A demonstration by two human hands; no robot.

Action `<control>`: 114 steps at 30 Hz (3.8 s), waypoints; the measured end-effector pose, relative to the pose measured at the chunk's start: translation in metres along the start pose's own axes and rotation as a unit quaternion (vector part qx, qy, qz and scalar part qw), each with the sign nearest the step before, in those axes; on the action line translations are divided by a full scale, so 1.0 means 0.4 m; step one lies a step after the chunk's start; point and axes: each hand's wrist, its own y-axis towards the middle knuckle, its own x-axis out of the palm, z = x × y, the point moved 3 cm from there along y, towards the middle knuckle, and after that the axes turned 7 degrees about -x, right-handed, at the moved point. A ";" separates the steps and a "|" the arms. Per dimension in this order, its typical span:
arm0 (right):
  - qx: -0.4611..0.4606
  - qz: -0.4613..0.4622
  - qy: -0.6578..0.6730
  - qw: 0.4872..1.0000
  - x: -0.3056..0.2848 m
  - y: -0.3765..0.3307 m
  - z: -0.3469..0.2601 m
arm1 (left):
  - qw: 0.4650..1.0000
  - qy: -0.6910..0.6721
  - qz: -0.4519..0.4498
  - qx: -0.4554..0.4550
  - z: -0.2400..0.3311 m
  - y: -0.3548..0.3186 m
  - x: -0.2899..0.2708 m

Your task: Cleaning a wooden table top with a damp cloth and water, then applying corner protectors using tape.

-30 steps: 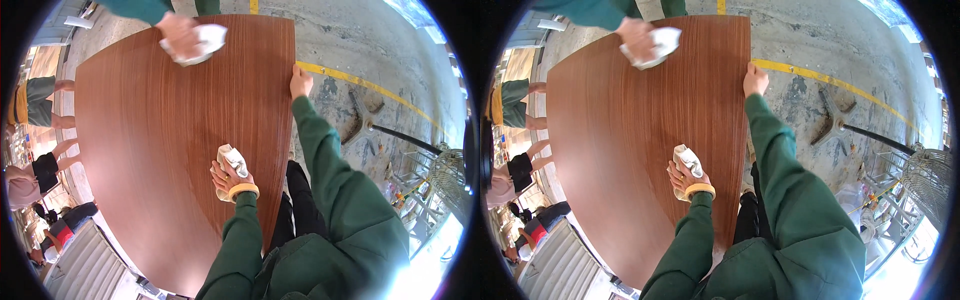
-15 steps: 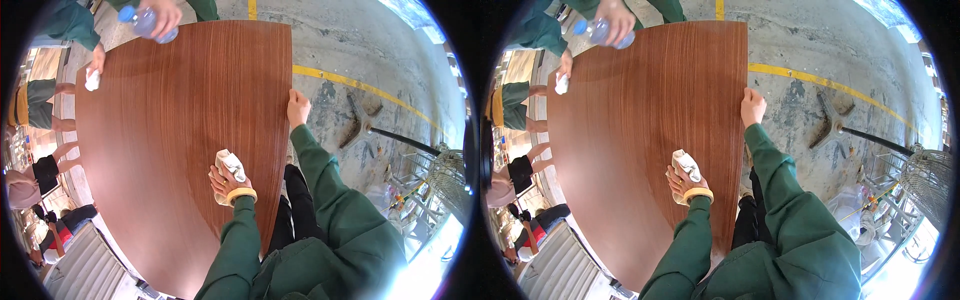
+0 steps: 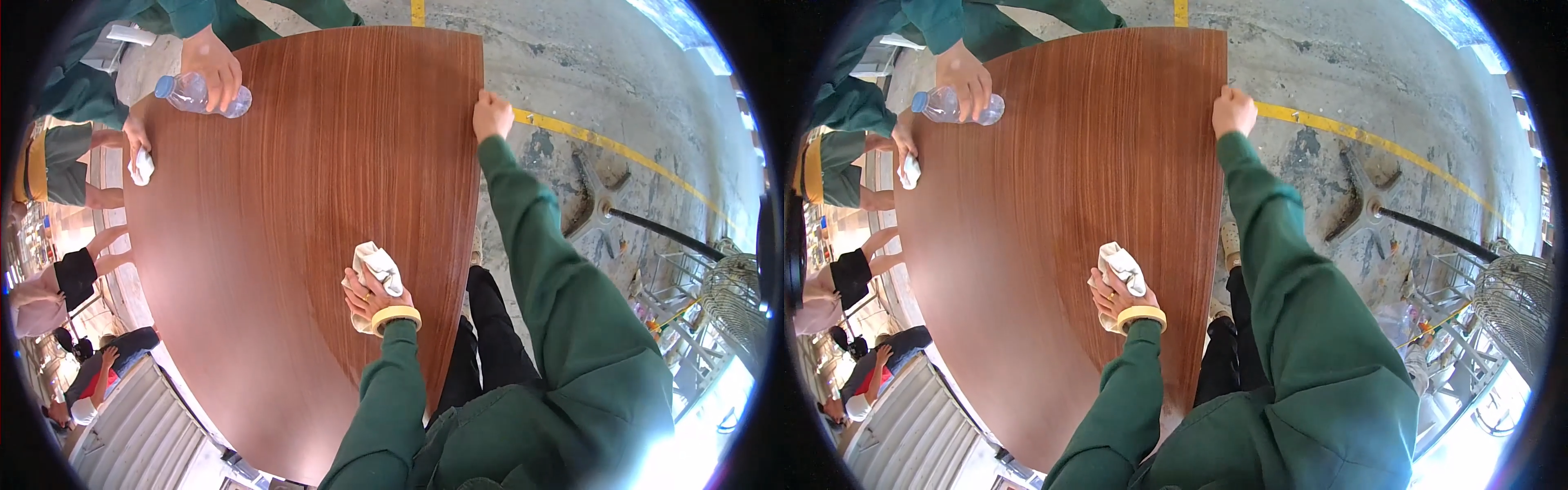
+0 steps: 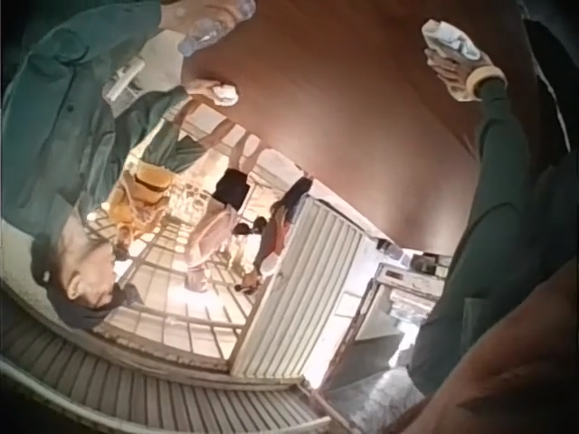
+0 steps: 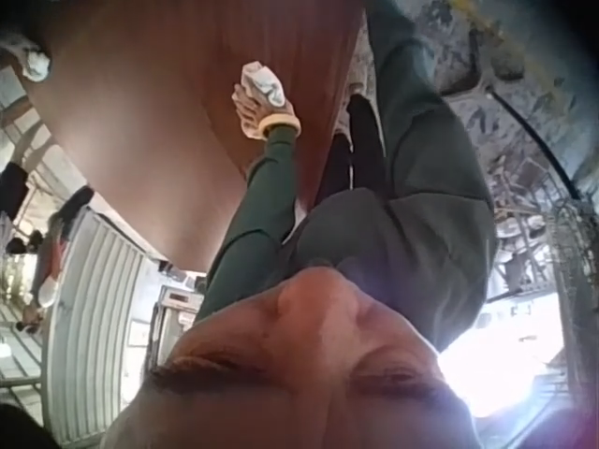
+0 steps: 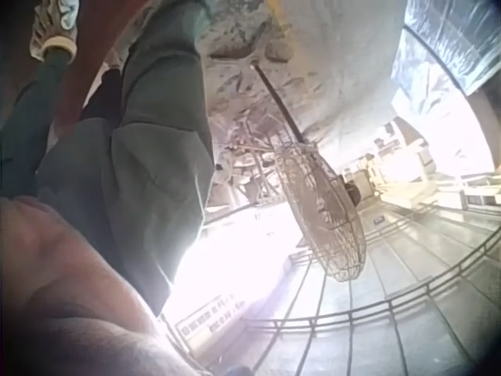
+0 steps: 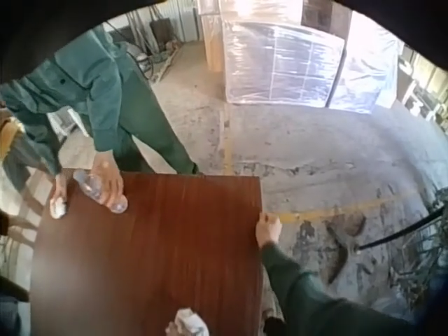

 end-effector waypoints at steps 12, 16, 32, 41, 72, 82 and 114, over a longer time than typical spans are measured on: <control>0.058 -0.021 0.062 0.996 0.000 0.004 0.007 | 0.999 0.025 0.019 0.009 -0.004 -0.001 0.019; 0.012 -0.025 0.097 0.995 -0.036 -0.173 0.080 | 0.999 0.034 0.002 -0.006 -0.010 0.005 0.010; 0.114 -0.030 0.165 0.979 0.006 -0.003 0.031 | 0.999 0.031 0.008 0.015 -0.011 0.001 0.018; 0.091 -0.047 0.184 0.978 0.013 -0.097 0.118 | 1.000 0.024 -0.014 -0.007 -0.011 0.004 0.006; 0.058 -0.184 0.019 0.981 0.099 0.161 0.204 | 1.000 -0.016 0.010 0.008 0.022 0.001 0.014; 0.325 -0.075 0.272 0.903 -0.012 -0.097 0.103 | 1.000 0.023 0.016 0.013 -0.022 0.006 0.023; 0.346 -0.051 0.358 0.866 0.033 0.023 0.036 | 0.999 -0.026 0.041 0.008 -0.024 0.003 0.012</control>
